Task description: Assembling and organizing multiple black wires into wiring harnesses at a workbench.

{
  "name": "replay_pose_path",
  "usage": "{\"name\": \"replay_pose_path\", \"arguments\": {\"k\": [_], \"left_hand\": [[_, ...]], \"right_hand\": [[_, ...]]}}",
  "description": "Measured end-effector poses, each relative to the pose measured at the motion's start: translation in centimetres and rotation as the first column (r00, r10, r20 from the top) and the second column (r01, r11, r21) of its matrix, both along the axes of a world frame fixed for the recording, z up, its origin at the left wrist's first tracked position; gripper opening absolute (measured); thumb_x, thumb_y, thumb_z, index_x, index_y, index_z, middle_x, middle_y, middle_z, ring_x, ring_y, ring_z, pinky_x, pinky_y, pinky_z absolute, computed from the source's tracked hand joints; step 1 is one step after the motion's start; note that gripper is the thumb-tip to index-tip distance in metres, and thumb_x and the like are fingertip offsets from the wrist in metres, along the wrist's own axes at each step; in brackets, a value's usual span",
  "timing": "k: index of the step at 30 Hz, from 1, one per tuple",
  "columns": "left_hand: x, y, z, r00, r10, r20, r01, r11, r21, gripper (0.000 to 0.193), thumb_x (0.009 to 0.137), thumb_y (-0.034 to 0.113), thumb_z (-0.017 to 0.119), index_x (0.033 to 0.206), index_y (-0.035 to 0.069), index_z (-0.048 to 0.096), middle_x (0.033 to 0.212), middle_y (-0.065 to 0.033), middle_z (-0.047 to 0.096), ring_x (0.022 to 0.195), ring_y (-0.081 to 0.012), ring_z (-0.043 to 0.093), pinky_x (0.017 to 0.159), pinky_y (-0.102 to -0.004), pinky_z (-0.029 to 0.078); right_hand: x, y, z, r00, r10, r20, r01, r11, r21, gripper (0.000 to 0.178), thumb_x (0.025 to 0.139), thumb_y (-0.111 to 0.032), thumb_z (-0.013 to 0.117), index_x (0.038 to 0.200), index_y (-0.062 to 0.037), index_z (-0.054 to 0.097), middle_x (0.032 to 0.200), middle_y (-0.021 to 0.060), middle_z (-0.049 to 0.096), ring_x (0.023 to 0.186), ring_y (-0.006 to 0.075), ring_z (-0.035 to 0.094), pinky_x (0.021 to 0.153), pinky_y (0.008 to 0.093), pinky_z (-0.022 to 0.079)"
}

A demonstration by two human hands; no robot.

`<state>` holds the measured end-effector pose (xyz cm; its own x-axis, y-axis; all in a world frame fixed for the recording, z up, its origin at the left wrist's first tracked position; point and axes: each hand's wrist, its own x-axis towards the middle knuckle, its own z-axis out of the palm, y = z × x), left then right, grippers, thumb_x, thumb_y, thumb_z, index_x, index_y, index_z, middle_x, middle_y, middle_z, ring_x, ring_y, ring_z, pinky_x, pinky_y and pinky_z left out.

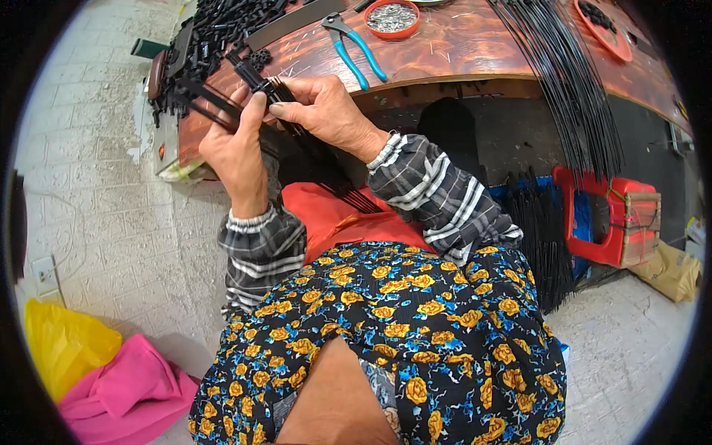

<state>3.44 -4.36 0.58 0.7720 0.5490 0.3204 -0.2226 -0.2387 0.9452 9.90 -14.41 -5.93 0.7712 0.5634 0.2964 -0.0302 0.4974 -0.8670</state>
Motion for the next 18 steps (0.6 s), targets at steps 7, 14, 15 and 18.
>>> {"name": "replay_pose_path", "arguments": {"k": [7, 14, 15, 18], "left_hand": [[-0.4, -0.6, 0.1, 0.997, -0.032, 0.072, 0.034, 0.999, -0.022, 0.01, 0.081, 0.0, 0.07, 0.09, -0.004, 0.069, 0.083, -0.0018, 0.066, 0.07, -0.0076, 0.059, 0.064, -0.0212, 0.047], [-0.4, -0.4, -0.2, 0.993, -0.068, 0.096, 0.09, 0.963, -0.253, 0.008, 0.08, -0.003, 0.07, 0.088, -0.004, 0.067, 0.084, -0.0037, 0.067, 0.073, -0.0098, 0.062, 0.068, -0.0237, 0.05], [-0.2, -0.4, -0.5, 0.992, -0.082, 0.096, 0.109, 0.939, -0.327, 0.01, 0.081, -0.002, 0.069, 0.091, -0.003, 0.067, 0.087, -0.0038, 0.066, 0.076, -0.0102, 0.062, 0.071, -0.0241, 0.05], [-0.3, -0.1, -0.7, 0.982, -0.14, 0.123, 0.18, 0.881, -0.437, 0.013, 0.084, -0.001, 0.067, 0.096, -0.003, 0.065, 0.092, -0.0041, 0.066, 0.082, -0.0114, 0.062, 0.076, -0.0244, 0.049]], "right_hand": [[-1.6, 0.2, 1.3, 0.973, -0.192, 0.13, 0.189, 0.981, 0.039, 0.034, 0.084, -0.01, 0.069, 0.115, -0.0001, 0.064, 0.073, -0.0079, 0.055, 0.063, -0.0006, 0.044, 0.053, 0.017, 0.037], [-1.7, -0.4, 0.4, 0.941, -0.331, 0.072, 0.339, 0.928, -0.156, 0.019, 0.079, -0.016, 0.076, 0.081, 0.0, 0.066, 0.064, -0.0064, 0.05, 0.058, 0.0012, 0.04, 0.049, 0.0206, 0.034], [-1.6, -0.8, 0.3, 0.938, -0.338, 0.071, 0.345, 0.925, -0.158, 0.019, 0.079, -0.016, 0.076, 0.081, 0.0, 0.066, 0.064, -0.0064, 0.05, 0.058, 0.0012, 0.04, 0.049, 0.0206, 0.034], [-1.2, -1.2, 0.5, 0.944, -0.27, 0.187, 0.301, 0.94, -0.161, 0.031, 0.078, -0.021, 0.078, 0.062, -0.0043, 0.058, 0.056, -0.007, 0.046, 0.055, 0.0009, 0.04, 0.048, 0.0205, 0.031]]}}
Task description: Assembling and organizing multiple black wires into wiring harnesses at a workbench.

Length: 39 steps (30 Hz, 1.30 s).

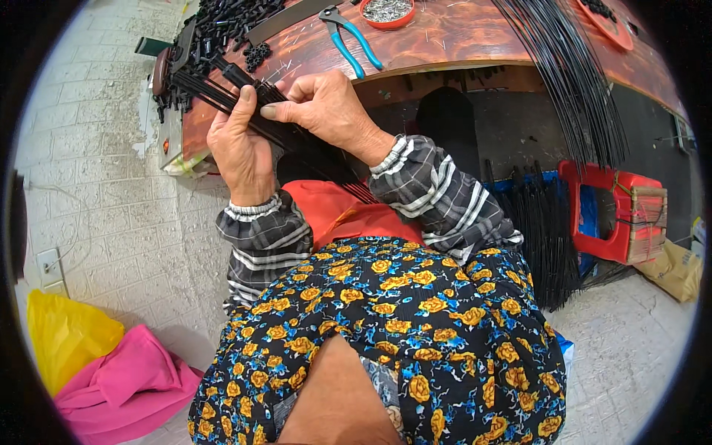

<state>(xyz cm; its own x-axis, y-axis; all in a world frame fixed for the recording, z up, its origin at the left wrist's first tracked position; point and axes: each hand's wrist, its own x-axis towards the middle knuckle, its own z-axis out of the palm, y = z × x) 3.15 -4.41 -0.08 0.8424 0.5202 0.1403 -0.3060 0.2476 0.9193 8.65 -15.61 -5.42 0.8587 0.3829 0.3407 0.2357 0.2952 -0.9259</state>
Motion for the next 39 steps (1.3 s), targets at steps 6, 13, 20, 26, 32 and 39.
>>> {"name": "replay_pose_path", "arguments": {"k": [6, 13, 20, 26, 32, 39], "left_hand": [[0.2, 0.2, -0.4, 0.994, -0.11, 0.019, 0.112, 0.988, -0.108, 0.017, 0.087, 0.002, 0.065, 0.103, -0.002, 0.062, 0.094, -0.0045, 0.065, 0.084, -0.0133, 0.062, 0.078, -0.025, 0.049], [0.2, -0.1, -0.4, 0.995, -0.094, 0.033, 0.097, 0.989, -0.112, 0.018, 0.087, 0.002, 0.064, 0.104, -0.001, 0.062, 0.094, -0.003, 0.064, 0.084, -0.0115, 0.061, 0.079, -0.0245, 0.048], [0.4, -0.1, -0.7, 0.998, -0.054, 0.024, 0.056, 0.995, -0.087, 0.016, 0.087, 0.003, 0.065, 0.103, 0.0, 0.063, 0.093, -0.0017, 0.064, 0.083, -0.0096, 0.059, 0.078, -0.0232, 0.047], [0.1, 0.2, -0.7, 0.992, -0.127, 0.017, 0.128, 0.979, -0.16, 0.017, 0.087, 0.003, 0.065, 0.103, 0.0, 0.063, 0.093, -0.0013, 0.064, 0.085, -0.0096, 0.059, 0.079, -0.0226, 0.046], [-0.2, 0.4, -1.1, 0.996, -0.089, 0.023, 0.091, 0.984, -0.155, 0.017, 0.086, 0.003, 0.066, 0.103, 0.0, 0.063, 0.095, -0.0017, 0.065, 0.087, -0.01, 0.06, 0.082, -0.0224, 0.046], [0.0, 0.6, -1.6, 0.987, -0.146, 0.069, 0.158, 0.959, -0.235, 0.018, 0.088, 0.004, 0.064, 0.105, 0.0, 0.062, 0.1, -0.0035, 0.065, 0.091, -0.0117, 0.06, 0.085, -0.0242, 0.046]], "right_hand": [[0.8, -1.1, 0.8, 0.972, 0.181, -0.151, -0.176, 0.983, 0.041, 0.034, 0.077, -0.028, 0.078, 0.058, -0.0087, 0.058, 0.052, -0.0068, 0.047, 0.046, 0.001, 0.04, 0.041, 0.0195, 0.026], [1.4, -1.2, 0.3, 0.923, 0.262, -0.283, -0.266, 0.964, 0.023, 0.032, 0.073, -0.027, 0.081, 0.059, -0.0036, 0.064, 0.053, -0.0052, 0.049, 0.052, 0.0006, 0.043, 0.048, 0.0182, 0.033], [1.0, -0.4, 0.2, 0.988, 0.151, -0.021, -0.149, 0.987, 0.057, 0.032, 0.078, -0.028, 0.077, 0.06, -0.0071, 0.062, 0.052, -0.0076, 0.046, 0.045, 0.0017, 0.04, 0.04, 0.0185, 0.026], [1.7, -1.0, -0.2, 0.887, 0.342, -0.311, -0.342, 0.938, 0.054, 0.035, 0.075, -0.029, 0.08, 0.056, -0.0072, 0.06, 0.05, -0.0066, 0.047, 0.045, 0.0023, 0.041, 0.041, 0.02, 0.031], [1.4, -0.8, -0.9, 0.897, 0.321, -0.306, -0.298, 0.947, 0.119, 0.037, 0.077, -0.034, 0.078, 0.057, -0.0077, 0.06, 0.049, -0.0066, 0.045, 0.04, 0.0024, 0.038, 0.037, 0.0201, 0.025], [0.2, -1.0, -0.3, 0.942, 0.202, -0.269, -0.207, 0.978, 0.011, 0.034, 0.082, -0.037, 0.073, 0.067, -0.0075, 0.064, 0.054, -0.0078, 0.048, 0.042, 0.0007, 0.039, 0.038, 0.0178, 0.028]]}}
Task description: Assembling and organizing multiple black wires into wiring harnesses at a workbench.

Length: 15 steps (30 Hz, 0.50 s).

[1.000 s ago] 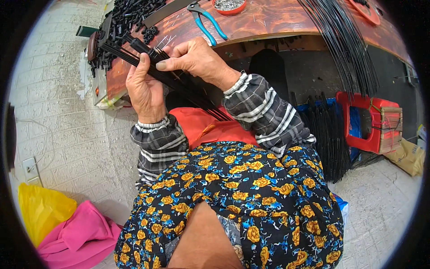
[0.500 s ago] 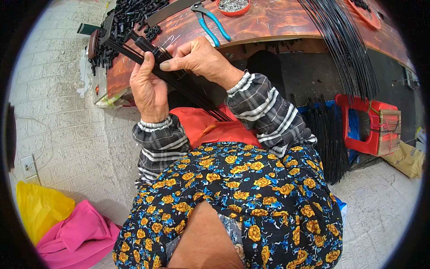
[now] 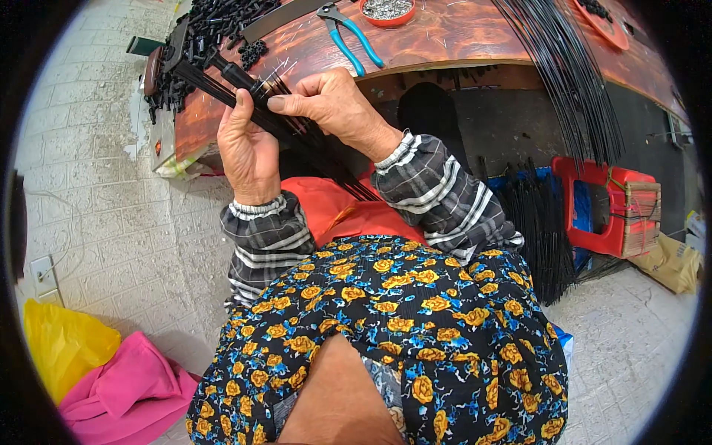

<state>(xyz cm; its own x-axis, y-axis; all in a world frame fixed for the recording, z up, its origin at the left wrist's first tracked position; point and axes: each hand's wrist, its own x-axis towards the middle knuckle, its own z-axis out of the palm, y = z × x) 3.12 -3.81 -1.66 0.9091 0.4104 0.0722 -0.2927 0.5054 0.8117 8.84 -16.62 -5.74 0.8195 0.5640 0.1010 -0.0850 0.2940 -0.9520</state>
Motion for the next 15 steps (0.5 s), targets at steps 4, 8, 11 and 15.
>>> {"name": "replay_pose_path", "arguments": {"k": [4, 8, 11, 15], "left_hand": [[-0.1, -0.1, 0.1, 1.0, -0.022, 0.012, 0.023, 1.0, -0.014, 0.019, 0.089, 0.007, 0.064, 0.106, -0.001, 0.061, 0.1, -0.0043, 0.065, 0.092, -0.0131, 0.06, 0.086, -0.0255, 0.046], [-0.6, -0.2, 0.3, 0.999, 0.015, 0.033, -0.017, 0.998, 0.066, 0.019, 0.089, 0.009, 0.065, 0.104, -0.002, 0.063, 0.099, -0.004, 0.065, 0.092, -0.0109, 0.059, 0.085, -0.0235, 0.045], [-1.1, -0.1, 0.8, 0.998, 0.062, -0.027, -0.055, 0.979, 0.196, 0.015, 0.087, 0.007, 0.067, 0.098, -0.003, 0.065, 0.095, -0.004, 0.066, 0.087, -0.0091, 0.06, 0.08, -0.022, 0.046], [-1.0, -0.6, 2.1, 0.985, 0.171, -0.007, -0.159, 0.928, 0.338, 0.012, 0.084, 0.002, 0.069, 0.094, -0.004, 0.067, 0.09, -0.0042, 0.067, 0.079, -0.0086, 0.06, 0.073, -0.0214, 0.047]], "right_hand": [[-0.2, 0.3, 0.3, 1.0, 0.005, 0.0, -0.005, 1.0, -0.003, 0.034, 0.082, -0.037, 0.073, 0.068, -0.0071, 0.064, 0.055, -0.0068, 0.05, 0.043, 0.0007, 0.04, 0.038, 0.0175, 0.028], [-0.3, 0.6, 0.4, 1.0, 0.005, 0.01, -0.005, 1.0, -0.007, 0.034, 0.082, -0.036, 0.073, 0.068, -0.006, 0.065, 0.055, -0.0062, 0.051, 0.043, 0.0011, 0.041, 0.038, 0.0174, 0.029], [-1.0, 0.7, 0.9, 0.999, -0.009, 0.042, 0.009, 1.0, -0.008, 0.034, 0.082, -0.035, 0.073, 0.067, -0.0054, 0.065, 0.055, -0.0057, 0.052, 0.044, 0.001, 0.042, 0.038, 0.0173, 0.03], [-1.6, 1.3, 1.3, 0.998, -0.037, 0.056, 0.039, 0.999, -0.022, 0.034, 0.083, -0.034, 0.073, 0.066, -0.005, 0.065, 0.055, -0.0057, 0.052, 0.045, 0.0009, 0.043, 0.039, 0.0171, 0.031]]}}
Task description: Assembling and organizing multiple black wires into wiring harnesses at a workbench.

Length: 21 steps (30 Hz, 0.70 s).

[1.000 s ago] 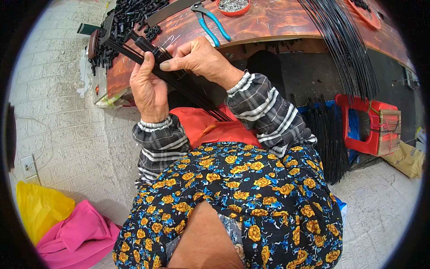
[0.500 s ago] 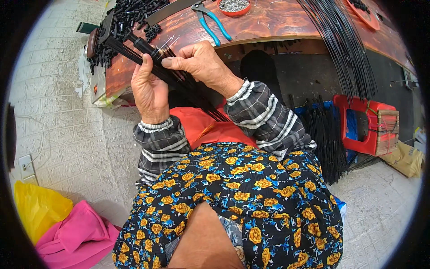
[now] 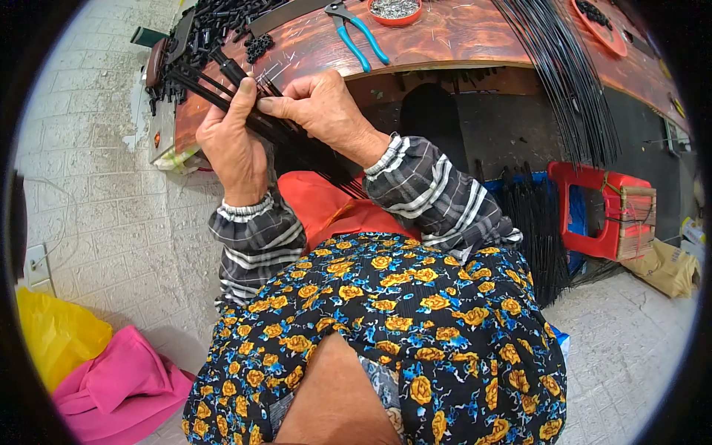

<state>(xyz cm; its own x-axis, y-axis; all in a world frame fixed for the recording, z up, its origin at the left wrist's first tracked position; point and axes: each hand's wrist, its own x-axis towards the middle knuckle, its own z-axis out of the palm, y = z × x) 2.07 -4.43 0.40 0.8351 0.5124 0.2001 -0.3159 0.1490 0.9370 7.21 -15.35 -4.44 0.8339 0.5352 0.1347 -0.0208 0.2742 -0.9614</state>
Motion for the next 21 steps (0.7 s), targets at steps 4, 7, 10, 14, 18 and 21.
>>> {"name": "replay_pose_path", "arguments": {"k": [4, 7, 10, 14, 18, 21], "left_hand": [[0.8, 0.9, -1.0, 0.999, 0.037, 0.028, -0.033, 0.991, -0.126, 0.012, 0.085, 0.002, 0.068, 0.096, -0.004, 0.067, 0.088, -0.0032, 0.066, 0.077, -0.0091, 0.06, 0.071, -0.0223, 0.048], [1.1, 1.0, -1.4, 0.999, 0.017, 0.033, -0.011, 0.983, -0.185, 0.011, 0.087, 0.004, 0.066, 0.096, -0.003, 0.066, 0.086, -0.0029, 0.065, 0.075, -0.0097, 0.06, 0.071, -0.023, 0.048], [1.1, 0.5, -1.3, 0.999, 0.022, 0.043, -0.015, 0.986, -0.166, 0.011, 0.088, 0.006, 0.065, 0.095, -0.003, 0.066, 0.086, -0.004, 0.065, 0.075, -0.011, 0.06, 0.071, -0.0234, 0.048], [0.8, 0.2, -0.9, 0.997, -0.034, 0.063, 0.044, 0.984, -0.175, 0.014, 0.089, 0.009, 0.064, 0.096, -0.003, 0.064, 0.087, -0.0071, 0.066, 0.077, -0.0145, 0.063, 0.073, -0.0244, 0.05], [0.5, 0.4, -0.7, 0.996, -0.076, 0.037, 0.083, 0.971, -0.226, 0.016, 0.089, 0.01, 0.064, 0.098, -0.003, 0.063, 0.088, -0.0087, 0.067, 0.077, -0.0165, 0.064, 0.074, -0.0252, 0.051], [0.6, 0.4, -1.0, 0.995, -0.08, 0.057, 0.091, 0.967, -0.236, 0.015, 0.089, 0.01, 0.065, 0.098, -0.003, 0.063, 0.088, -0.0067, 0.066, 0.078, -0.0141, 0.063, 0.074, -0.0243, 0.05]], "right_hand": [[-0.2, 0.9, 0.1, 0.998, -0.065, 0.014, 0.064, 0.997, 0.036, 0.031, 0.084, -0.029, 0.072, 0.066, -0.0043, 0.065, 0.055, -0.0057, 0.053, 0.047, 0.0006, 0.044, 0.04, 0.0169, 0.032], [0.2, 1.2, -0.2, 0.988, -0.123, 0.089, 0.119, 0.992, 0.051, 0.028, 0.084, -0.024, 0.073, 0.066, -0.0035, 0.065, 0.056, -0.0061, 0.053, 0.049, 0.0003, 0.044, 0.042, 0.0173, 0.032], [0.3, 1.1, -0.1, 0.967, -0.176, 0.186, 0.169, 0.984, 0.051, 0.027, 0.083, -0.021, 0.074, 0.066, -0.0028, 0.065, 0.057, -0.0066, 0.053, 0.051, 0.0005, 0.043, 0.044, 0.0182, 0.032], [0.7, 1.3, -0.7, 0.946, -0.2, 0.257, 0.176, 0.978, 0.113, 0.028, 0.082, -0.022, 0.074, 0.065, -0.0021, 0.064, 0.056, -0.0062, 0.053, 0.052, 0.0012, 0.042, 0.045, 0.019, 0.033], [1.2, 1.0, -0.5, 0.968, -0.133, 0.212, 0.098, 0.981, 0.165, 0.03, 0.081, -0.023, 0.075, 0.064, -0.0024, 0.064, 0.056, -0.0057, 0.052, 0.053, 0.0014, 0.043, 0.046, 0.0187, 0.032], [0.9, 0.2, 0.8, 1.0, -0.007, 0.007, 0.007, 1.0, 0.027, 0.031, 0.081, -0.024, 0.076, 0.061, -0.0035, 0.063, 0.055, -0.0052, 0.051, 0.052, 0.0021, 0.043, 0.047, 0.0186, 0.033]]}}
